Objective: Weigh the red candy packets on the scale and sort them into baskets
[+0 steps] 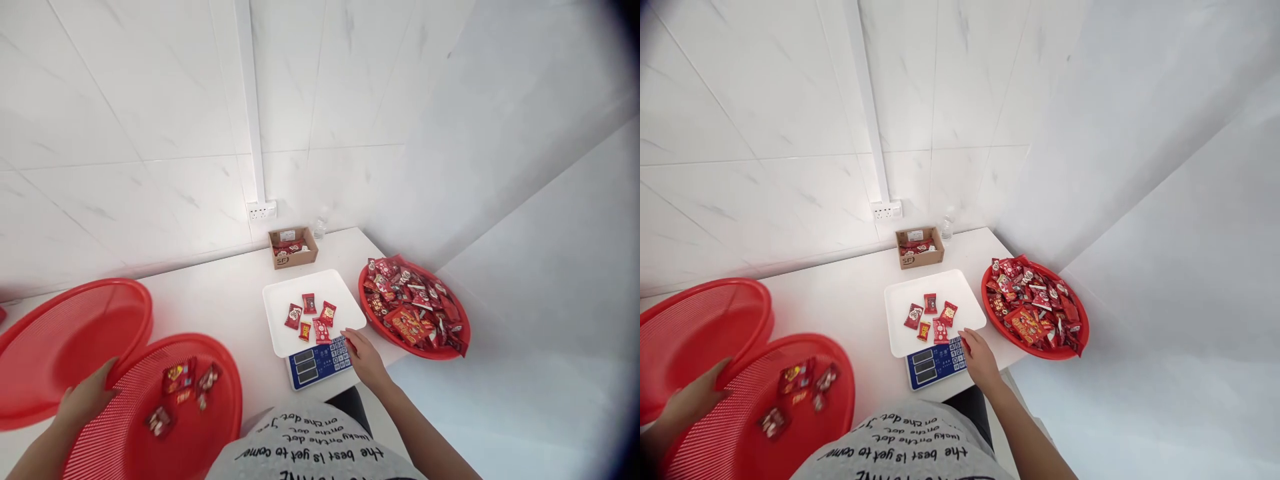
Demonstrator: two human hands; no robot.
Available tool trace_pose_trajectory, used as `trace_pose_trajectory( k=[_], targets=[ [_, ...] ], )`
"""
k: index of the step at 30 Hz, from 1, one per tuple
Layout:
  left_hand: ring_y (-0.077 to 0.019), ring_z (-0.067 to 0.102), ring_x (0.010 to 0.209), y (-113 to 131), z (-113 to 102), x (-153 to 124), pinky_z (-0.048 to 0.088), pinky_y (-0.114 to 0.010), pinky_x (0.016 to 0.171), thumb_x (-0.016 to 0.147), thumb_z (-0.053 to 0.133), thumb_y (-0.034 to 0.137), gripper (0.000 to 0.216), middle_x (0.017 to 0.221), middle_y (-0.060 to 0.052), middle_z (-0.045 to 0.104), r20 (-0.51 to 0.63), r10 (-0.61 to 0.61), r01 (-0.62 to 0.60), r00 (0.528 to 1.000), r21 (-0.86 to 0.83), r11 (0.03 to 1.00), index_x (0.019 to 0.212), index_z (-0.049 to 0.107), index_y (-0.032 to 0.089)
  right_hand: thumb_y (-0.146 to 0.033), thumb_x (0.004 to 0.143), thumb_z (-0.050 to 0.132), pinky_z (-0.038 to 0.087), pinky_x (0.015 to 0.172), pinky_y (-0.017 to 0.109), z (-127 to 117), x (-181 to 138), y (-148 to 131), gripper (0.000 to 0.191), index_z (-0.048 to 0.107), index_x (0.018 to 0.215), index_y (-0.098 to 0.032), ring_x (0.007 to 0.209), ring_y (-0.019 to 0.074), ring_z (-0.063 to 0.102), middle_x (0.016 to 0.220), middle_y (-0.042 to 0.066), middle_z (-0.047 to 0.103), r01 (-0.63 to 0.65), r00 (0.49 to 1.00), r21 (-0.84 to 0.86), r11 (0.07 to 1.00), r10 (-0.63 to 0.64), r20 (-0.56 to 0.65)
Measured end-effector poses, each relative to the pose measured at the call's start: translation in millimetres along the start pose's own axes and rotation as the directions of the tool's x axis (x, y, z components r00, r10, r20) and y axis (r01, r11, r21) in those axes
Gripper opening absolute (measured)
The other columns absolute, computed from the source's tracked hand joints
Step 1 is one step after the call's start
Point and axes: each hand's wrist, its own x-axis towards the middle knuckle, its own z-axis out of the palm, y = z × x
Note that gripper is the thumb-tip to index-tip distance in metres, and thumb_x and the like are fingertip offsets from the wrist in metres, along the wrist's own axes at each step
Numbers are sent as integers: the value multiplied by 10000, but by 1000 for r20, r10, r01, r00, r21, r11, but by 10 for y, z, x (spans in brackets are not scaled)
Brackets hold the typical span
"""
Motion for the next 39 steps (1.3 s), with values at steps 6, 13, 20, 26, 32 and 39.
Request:
trace_pose_trajectory(
  k=[6, 13, 20, 26, 32, 39],
  targets=[
    [-175, 371, 1248, 77, 28, -146, 207, -400, 1026, 667, 345, 141, 584, 1250, 80, 546, -153, 271, -227, 950, 255, 940, 1196, 392, 381, -322, 845, 375, 397, 968, 402, 22, 32, -106, 352, 590, 1099, -208, 1112, 201, 506, 1197, 92, 554, 19, 1000, -6, 1000, -19, 22],
    [-196, 210, 1334, 375, -90, -74, 252, -376, 1030, 768, 244, 85, 577, 1427, -15, 334, -271, 177, -125, 946, 197, 972, 1324, 319, 221, -325, 846, 366, 398, 969, 396, -5, 57, -182, 359, 584, 1105, -206, 1110, 201, 509, 1196, 97, 554, 27, 998, -9, 1000, -27, 54],
    [-234, 269, 1316, 1133, -80, -230, 210, -423, 1068, 821, 362, 394, 486, 1343, -49, 460, -62, 529, -531, 847, -39, 846, 1258, 448, 198, -317, 844, 367, 393, 969, 389, -15, 23, -176, 354, 591, 1094, -205, 1109, 200, 507, 1191, 93, 559, 20, 999, -23, 1000, -19, 41],
    [-259, 471, 1171, 1652, 75, -231, 282, -457, 1013, 871, 275, 355, 451, 1202, -94, 583, -112, 615, -623, 780, -56, 780, 1224, 496, 182, -281, 851, 358, 389, 961, 364, -34, 41, -284, 353, 576, 1120, -211, 1097, 190, 508, 1181, 86, 563, 54, 997, -51, 997, -51, 64],
    [-295, 260, 1308, 2375, 92, -428, 242, -447, 1045, 836, 410, 395, 436, 1327, -117, 456, -337, 656, -716, 675, -85, 693, 1189, 519, 162, -250, 869, 346, 355, 951, 364, -10, 104, -435, 373, 532, 1192, -225, 1101, 197, 490, 1197, 83, 557, 75, 981, -225, 971, -31, 193],
    [-232, 439, 1128, 3423, 16, -885, 343, -356, 946, 853, 404, 363, 370, 1156, -92, 549, -238, 726, -764, 645, -223, 605, 1170, 503, 201, -273, 901, 291, 191, 998, 515, 132, 100, -614, 406, 431, 1279, -319, 1239, 257, 359, 1335, 82, 443, 70, 944, -432, 899, 81, 321]
  ],
)
